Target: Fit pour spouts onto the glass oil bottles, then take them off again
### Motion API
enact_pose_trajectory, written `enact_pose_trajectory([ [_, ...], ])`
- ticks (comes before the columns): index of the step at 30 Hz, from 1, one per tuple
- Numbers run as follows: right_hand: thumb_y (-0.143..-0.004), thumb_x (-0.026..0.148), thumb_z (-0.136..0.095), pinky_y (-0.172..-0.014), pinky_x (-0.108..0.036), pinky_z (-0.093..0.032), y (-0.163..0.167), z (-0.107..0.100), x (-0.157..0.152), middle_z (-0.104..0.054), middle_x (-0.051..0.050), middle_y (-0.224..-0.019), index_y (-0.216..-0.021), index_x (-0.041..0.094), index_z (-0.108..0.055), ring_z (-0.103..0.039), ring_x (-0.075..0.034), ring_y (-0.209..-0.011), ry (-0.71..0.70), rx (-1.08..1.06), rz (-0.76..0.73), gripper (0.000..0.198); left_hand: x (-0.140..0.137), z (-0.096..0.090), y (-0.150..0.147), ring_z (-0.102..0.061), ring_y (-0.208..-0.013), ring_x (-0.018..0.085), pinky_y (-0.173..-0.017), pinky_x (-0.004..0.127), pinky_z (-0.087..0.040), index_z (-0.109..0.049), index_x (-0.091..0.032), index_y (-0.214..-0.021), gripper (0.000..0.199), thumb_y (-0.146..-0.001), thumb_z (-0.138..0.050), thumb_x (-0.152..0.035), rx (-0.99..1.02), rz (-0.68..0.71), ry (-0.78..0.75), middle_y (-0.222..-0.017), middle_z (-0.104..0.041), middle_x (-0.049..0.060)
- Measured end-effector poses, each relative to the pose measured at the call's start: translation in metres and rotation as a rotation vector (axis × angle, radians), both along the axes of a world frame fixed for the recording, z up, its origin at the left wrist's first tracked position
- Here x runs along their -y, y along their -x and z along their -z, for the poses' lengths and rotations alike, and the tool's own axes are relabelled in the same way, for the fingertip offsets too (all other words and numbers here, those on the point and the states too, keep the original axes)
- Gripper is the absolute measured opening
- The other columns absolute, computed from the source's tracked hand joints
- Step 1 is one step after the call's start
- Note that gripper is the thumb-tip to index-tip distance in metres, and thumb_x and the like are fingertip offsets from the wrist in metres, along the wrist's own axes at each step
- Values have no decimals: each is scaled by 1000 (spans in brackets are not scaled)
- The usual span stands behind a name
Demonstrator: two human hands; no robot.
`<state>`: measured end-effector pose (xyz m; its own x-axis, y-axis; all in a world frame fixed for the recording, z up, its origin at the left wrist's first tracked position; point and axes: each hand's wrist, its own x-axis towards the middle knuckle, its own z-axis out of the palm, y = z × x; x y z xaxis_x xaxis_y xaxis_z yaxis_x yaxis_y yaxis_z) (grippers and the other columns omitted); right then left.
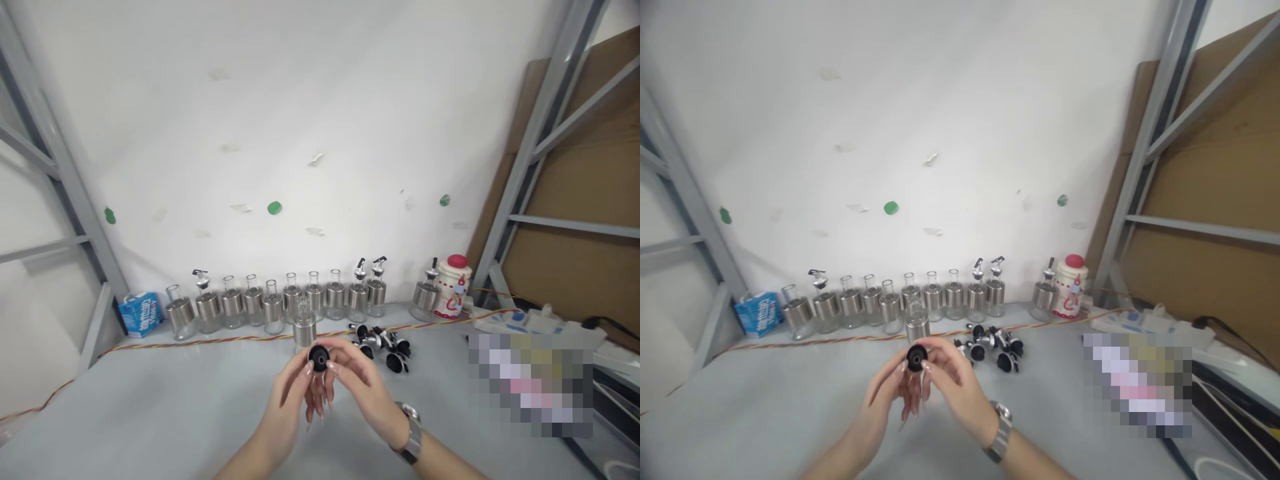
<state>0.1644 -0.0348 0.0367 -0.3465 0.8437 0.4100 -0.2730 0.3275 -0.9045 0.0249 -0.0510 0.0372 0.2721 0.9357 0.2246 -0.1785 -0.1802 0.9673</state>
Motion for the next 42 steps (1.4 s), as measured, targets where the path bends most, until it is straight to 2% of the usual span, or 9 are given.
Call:
enact_pose_trajectory([
  [5, -82, 28, -48, -58, -29, -44, 0, 1, 1, -54, 1, -67, -105, 19, -49, -55, -11, -53, 5, -3, -6, 24, -4, 1, 1, -53, -45, 12, -36, 20, -41, -51, -12, -105, 37, -82, -43, -40, 8, -4, 35, -54, -53, 0],
  [15, -81, 29, -50, -55, -27, -44, -1, 3, -2, -54, 3, -64, -100, 20, -52, -54, -11, -51, -2, -3, 16, 21, -4, 1, 0, -56, -50, 13, -43, 25, -48, -51, -12, -109, 37, -81, -45, -37, 41, 67, 33, -58, -55, 1],
  [26, -77, 28, -56, -51, -25, -44, -2, 10, -7, -59, 0, -77, -91, 20, -54, -54, -9, -50, -2, -39, 15, 16, -3, 2, 0, -57, -53, 13, -51, 28, -51, -58, -11, -88, 30, -79, -49, -39, -2, 57, 29, -63, -55, 2],
  [32, -74, 26, -59, -49, -24, -44, -2, 11, -9, -59, 1, -73, -85, 19, -55, -54, -10, -49, 21, -57, 14, 14, -6, 7, -1, -58, -54, 14, -52, 30, -52, -61, -12, -83, 32, -75, -53, -42, -10, 28, 38, -67, -53, 2],
  [37, -73, 24, -59, -48, -24, -44, -1, 12, -10, -61, 0, -72, -83, 19, -55, -55, -10, -48, 52, -65, 17, 12, -7, 8, -1, -59, -52, 13, -51, 29, -52, -62, -10, -72, 34, -72, -55, -44, -34, -1, 51, -66, -54, 2],
  [42, -71, 24, -61, -48, -24, -44, 1, 11, -9, -62, 0, -73, -80, 18, -57, -54, -10, -46, 95, -75, 17, 12, -6, 10, -2, -58, -50, 13, -49, 28, -51, -63, -11, -76, 35, -71, -57, -45, -23, -20, 60, -63, -53, 2],
])
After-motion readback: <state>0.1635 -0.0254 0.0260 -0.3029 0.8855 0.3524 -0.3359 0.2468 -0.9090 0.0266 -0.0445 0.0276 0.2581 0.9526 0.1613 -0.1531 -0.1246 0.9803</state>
